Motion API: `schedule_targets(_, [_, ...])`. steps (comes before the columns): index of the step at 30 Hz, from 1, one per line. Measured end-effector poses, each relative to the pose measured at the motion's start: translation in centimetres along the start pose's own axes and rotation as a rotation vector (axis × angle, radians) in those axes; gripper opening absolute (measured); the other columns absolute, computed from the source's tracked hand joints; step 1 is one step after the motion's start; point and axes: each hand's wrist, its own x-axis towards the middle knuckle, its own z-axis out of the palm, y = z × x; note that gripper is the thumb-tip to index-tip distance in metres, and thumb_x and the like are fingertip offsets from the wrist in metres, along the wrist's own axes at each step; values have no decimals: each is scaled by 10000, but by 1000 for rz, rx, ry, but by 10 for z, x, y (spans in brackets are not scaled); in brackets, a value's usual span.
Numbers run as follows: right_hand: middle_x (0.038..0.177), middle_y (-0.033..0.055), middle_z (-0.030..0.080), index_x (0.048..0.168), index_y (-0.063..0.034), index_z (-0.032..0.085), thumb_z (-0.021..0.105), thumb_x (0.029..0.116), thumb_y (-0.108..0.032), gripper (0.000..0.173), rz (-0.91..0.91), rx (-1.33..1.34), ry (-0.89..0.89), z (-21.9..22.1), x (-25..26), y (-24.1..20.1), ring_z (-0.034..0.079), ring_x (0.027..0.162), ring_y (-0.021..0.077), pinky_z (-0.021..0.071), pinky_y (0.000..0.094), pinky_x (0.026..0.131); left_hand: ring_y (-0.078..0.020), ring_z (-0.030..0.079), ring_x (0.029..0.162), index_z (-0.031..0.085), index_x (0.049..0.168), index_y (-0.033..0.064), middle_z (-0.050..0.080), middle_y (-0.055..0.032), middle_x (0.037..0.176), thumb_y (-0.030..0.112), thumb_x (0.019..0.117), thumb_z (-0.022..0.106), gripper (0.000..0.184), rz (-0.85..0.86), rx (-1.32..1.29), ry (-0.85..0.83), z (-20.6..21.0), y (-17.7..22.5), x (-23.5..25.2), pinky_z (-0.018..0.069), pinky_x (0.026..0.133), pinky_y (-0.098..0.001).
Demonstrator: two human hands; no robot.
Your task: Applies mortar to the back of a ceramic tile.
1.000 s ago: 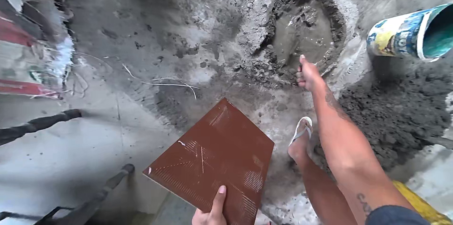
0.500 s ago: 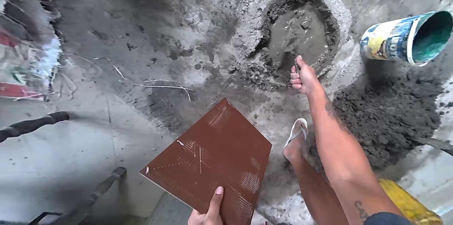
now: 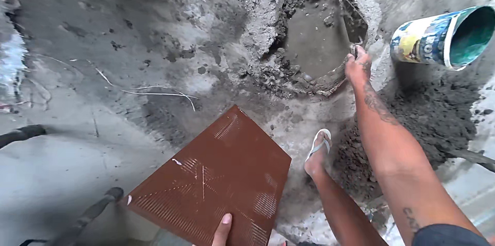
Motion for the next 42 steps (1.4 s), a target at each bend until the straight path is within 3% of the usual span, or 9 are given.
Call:
schedule_targets(5, [1459,180,589,1519,-57,495,479,1060,-166,472,38,122,-34,40,-10,-11,561,1365,304,422,486,1161,-77,749,753,595,1070,43,761,27,823,-61,960,571,153,10,14,0,6,2,0,654,742,-291])
schedule_targets(16, [1336,192,671,1506,-113,531,465,1069,-172,446,-89,-107,-129,5,-44,8,649,1236,371,497,584,1045,-56,741,753,583,1106,33,753,42,839,-48,957,594,170,12,63,19,23,1,-10,650,735,-271])
schedule_targets(20, [1385,174,644,1458,-64,573,536,1041,-165,431,22,149,-152,12,-43,16,618,1292,301,463,524,1117,-52,741,732,589,1085,36,756,45,819,-56,953,595,161,-10,54,28,23,-2,-12,651,714,-265])
schedule_targets(21, [1368,163,654,1466,-61,560,550,1042,-180,441,69,257,-159,15,-44,17,647,1238,266,496,486,1085,-50,740,732,590,1082,40,757,48,818,-53,953,600,160,-12,52,27,23,-1,-12,650,716,-262])
schedule_targets(23, [1086,131,705,1475,-71,539,577,1044,-205,452,241,476,-168,21,-54,16,677,805,196,580,391,723,-47,738,733,592,1079,44,754,51,812,-49,951,599,159,-17,53,26,21,0,-12,648,716,-261])
schedule_targets(24, [874,90,649,1473,-83,521,571,1061,-219,436,341,597,-188,23,-60,11,577,588,152,514,321,524,-48,739,740,589,1084,44,754,54,816,-50,953,594,161,-20,47,19,20,1,-11,647,721,-260])
schedule_targets(26, [706,46,562,1407,-103,538,554,1078,-255,363,478,816,-252,27,-66,1,465,441,108,425,259,394,-47,739,749,581,1094,43,755,56,829,-60,959,572,170,-26,27,3,18,4,-10,647,734,-262])
schedule_targets(37, [695,14,529,1368,-106,541,538,1087,-279,330,517,1182,-336,69,-54,-83,441,429,71,386,199,371,-68,747,727,600,1063,50,767,30,813,-82,954,569,174,-48,-61,30,10,11,-5,650,707,-267])
schedule_targets(42, [693,-32,506,1237,-106,596,484,1097,-301,265,540,1386,-474,67,-58,-85,399,415,30,342,150,358,-79,747,715,618,1043,43,768,17,803,-86,947,577,166,-63,-45,20,3,9,-3,651,697,-278])
